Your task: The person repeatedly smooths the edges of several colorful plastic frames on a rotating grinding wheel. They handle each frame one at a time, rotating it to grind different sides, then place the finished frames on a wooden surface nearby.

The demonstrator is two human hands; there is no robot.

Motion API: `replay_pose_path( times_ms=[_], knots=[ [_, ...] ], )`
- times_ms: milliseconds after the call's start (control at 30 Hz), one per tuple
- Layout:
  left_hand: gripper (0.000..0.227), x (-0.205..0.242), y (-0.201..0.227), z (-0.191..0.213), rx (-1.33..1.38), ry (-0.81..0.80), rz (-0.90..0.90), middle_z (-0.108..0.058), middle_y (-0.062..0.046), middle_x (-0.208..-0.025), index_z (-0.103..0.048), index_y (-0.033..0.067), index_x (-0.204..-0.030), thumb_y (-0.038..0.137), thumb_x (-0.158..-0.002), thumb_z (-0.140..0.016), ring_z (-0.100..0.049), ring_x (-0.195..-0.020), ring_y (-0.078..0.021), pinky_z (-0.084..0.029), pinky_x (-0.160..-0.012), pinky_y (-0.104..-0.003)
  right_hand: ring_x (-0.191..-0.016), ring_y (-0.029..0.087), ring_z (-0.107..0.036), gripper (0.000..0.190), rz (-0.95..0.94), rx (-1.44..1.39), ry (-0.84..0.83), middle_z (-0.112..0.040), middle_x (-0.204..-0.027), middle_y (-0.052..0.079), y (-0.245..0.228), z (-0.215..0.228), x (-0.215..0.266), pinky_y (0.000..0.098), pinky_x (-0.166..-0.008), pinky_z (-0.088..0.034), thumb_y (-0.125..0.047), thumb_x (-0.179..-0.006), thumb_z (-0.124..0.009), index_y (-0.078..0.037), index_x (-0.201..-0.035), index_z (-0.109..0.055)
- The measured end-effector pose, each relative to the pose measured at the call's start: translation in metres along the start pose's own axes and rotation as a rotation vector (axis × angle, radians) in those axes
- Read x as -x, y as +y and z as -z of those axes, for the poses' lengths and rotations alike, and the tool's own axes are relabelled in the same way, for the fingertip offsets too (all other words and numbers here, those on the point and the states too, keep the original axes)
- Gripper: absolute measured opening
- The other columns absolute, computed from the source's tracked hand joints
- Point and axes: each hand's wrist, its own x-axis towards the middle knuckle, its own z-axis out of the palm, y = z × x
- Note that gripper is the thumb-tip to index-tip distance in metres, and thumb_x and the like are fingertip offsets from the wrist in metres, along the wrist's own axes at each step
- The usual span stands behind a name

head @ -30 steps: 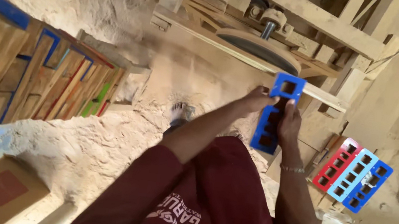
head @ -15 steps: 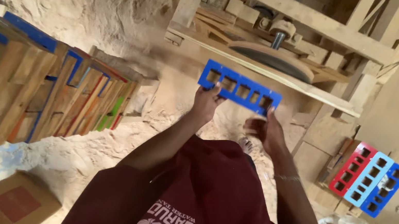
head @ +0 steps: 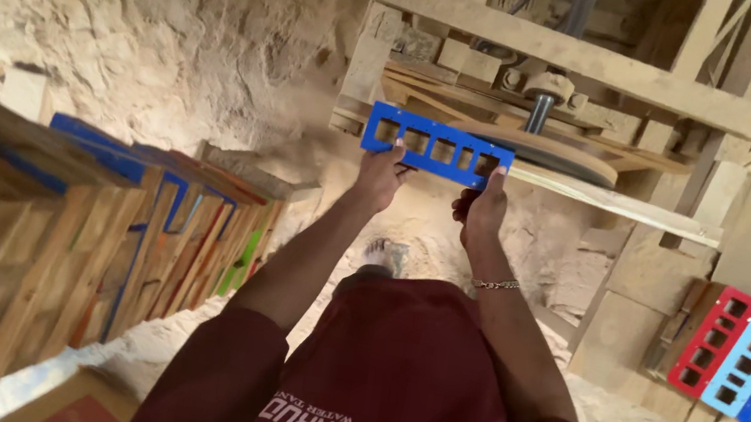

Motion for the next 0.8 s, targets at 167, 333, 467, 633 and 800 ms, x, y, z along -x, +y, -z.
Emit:
replay_pose_path(
  times_ms=[167,333,467,633,800],
  knots=[
    [0.028,0.019,-0.040,-0.064,-0.034,0.092,0.067,-0.064,-0.009,-0.112,-0.050,0.0161,-0.122,0.010,-0.097,-0.062,-0.069,-0.096,-0.0273,-0.061,-0.088,-0.046,-0.040,0.018,-0.044,0.056,0.101,-0.108,0.052,-0.048,-0.058,0.004,-0.022,0.046,-0.025,0.0345,-0.034,-0.033,-0.059,-0.108,-0.041,-0.009,-0.086,-0.050],
    [0.035,0.031,-0.132,-0.125,0.045,0.041,0.022,-0.059,-0.009,-0.118,-0.046,0.0150,-0.127,0.010,-0.097,-0.064,-0.066,-0.097,-0.0254,-0.061,-0.085,-0.046,-0.040,0.015,-0.040,0.051,0.111,-0.173,0.182,-0.047,-0.058,0.001,-0.052,0.123,-0.028,0.0322,-0.035,-0.031,-0.058,-0.106,-0.042,-0.013,-0.086,-0.052],
    [0.027,0.030,-0.195,-0.168,0.012,0.043,-0.026,-0.062,-0.008,-0.109,-0.054,0.0064,-0.121,0.007,-0.097,-0.067,-0.065,-0.089,-0.0203,-0.060,-0.078,-0.043,-0.040,0.016,-0.041,0.053,0.074,-0.103,0.289,-0.047,-0.058,0.002,-0.086,0.175,-0.029,0.0314,-0.036,-0.032,-0.063,-0.104,-0.045,-0.013,-0.086,-0.053],
    [0.019,0.040,-0.229,-0.212,0.007,0.017,-0.031,-0.065,-0.006,-0.101,-0.057,0.0069,-0.114,0.010,-0.098,-0.068,-0.066,-0.082,-0.0187,-0.058,-0.073,-0.042,-0.040,0.017,-0.049,0.061,0.052,0.025,0.301,-0.057,-0.060,0.005,-0.112,0.219,-0.026,0.0302,-0.037,-0.036,-0.066,-0.103,-0.040,-0.010,-0.090,-0.059],
    [0.022,0.106,-0.215,-0.192,0.246,-0.367,0.372,-0.069,-0.013,-0.097,-0.060,0.0026,-0.107,0.021,-0.099,-0.068,-0.071,-0.085,-0.0228,-0.062,-0.079,-0.039,-0.060,0.015,-0.054,0.045,0.607,0.025,0.010,-0.060,-0.088,0.006,-0.134,0.254,0.047,0.0307,-0.050,-0.042,-0.051,-0.116,-0.054,-0.007,-0.111,-0.056]
  ],
)
